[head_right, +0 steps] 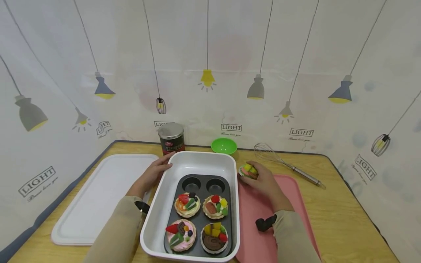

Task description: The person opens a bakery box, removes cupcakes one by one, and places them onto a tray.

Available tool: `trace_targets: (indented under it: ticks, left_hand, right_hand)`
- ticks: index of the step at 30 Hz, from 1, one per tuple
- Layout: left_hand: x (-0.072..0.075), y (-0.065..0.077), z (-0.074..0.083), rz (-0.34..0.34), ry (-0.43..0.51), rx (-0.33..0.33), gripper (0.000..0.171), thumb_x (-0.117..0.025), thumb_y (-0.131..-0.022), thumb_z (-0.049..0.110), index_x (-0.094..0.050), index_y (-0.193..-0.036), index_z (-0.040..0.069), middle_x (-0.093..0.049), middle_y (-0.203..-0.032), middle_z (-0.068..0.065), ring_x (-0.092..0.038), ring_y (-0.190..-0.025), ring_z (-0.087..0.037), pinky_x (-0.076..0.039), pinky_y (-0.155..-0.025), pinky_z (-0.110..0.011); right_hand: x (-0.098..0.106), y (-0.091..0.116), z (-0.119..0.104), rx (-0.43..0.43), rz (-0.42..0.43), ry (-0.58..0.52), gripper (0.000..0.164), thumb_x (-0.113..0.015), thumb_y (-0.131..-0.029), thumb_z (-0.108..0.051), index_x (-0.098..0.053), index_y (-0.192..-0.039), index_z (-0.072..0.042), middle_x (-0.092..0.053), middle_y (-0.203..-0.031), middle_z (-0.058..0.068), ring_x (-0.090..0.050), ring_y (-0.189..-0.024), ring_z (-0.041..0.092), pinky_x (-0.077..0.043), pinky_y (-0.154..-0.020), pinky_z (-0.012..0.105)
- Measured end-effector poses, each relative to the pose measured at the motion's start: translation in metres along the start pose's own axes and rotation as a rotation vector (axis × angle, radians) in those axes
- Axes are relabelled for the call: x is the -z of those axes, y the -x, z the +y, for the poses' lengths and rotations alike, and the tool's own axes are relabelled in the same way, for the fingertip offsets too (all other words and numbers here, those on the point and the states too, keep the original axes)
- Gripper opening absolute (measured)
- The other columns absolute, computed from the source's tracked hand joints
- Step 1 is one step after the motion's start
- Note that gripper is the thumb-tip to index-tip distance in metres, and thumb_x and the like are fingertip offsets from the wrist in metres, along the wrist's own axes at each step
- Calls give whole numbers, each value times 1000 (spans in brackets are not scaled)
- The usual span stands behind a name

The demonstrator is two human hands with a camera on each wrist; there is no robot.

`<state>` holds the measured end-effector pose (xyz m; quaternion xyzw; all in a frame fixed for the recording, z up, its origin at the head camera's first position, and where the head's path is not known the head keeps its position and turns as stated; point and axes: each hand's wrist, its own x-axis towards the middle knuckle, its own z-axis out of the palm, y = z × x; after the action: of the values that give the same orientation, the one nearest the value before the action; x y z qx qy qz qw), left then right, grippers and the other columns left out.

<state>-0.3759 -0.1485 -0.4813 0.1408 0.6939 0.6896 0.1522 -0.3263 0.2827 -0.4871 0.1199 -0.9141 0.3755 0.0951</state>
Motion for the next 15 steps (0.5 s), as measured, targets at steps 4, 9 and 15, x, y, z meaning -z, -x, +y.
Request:
trace_targets:
  ticks: [4, 9, 15]
  left_hand:
    - [1, 1, 0, -13, 7, -4, 63, -51, -104, 18, -25, -161, 14, -34, -160, -14, -46, -135, -32, -48, -100, -39]
    - [2, 2, 1, -4, 3, -26, 63, -51, -104, 18, -25, -161, 13, -34, -160, -15, -47, -134, -32, -48, -100, -38]
    - [2, 1, 0, -17, 0, -33, 62, -50, -104, 16, -25, -161, 11, -32, -160, -16, -46, -135, -33, -49, -98, -35]
  right_hand:
    - [0, -1, -4, -16, -25, -1, 71, -78, -87, -39, -51, -145, -9, -62, -121, 15, -57, -105, 30, -46, -91, 48]
    - [-2, -2, -8, -9, -34, -6, 73, -78, -86, -43, -50, -146, -10, -61, -125, 15, -57, -109, 31, -45, -94, 51]
    - [-3, -2, -7, 4, -52, -5, 76, -77, -87, -43, -48, -148, -9, -60, -130, 17, -55, -117, 33, -44, -99, 54]
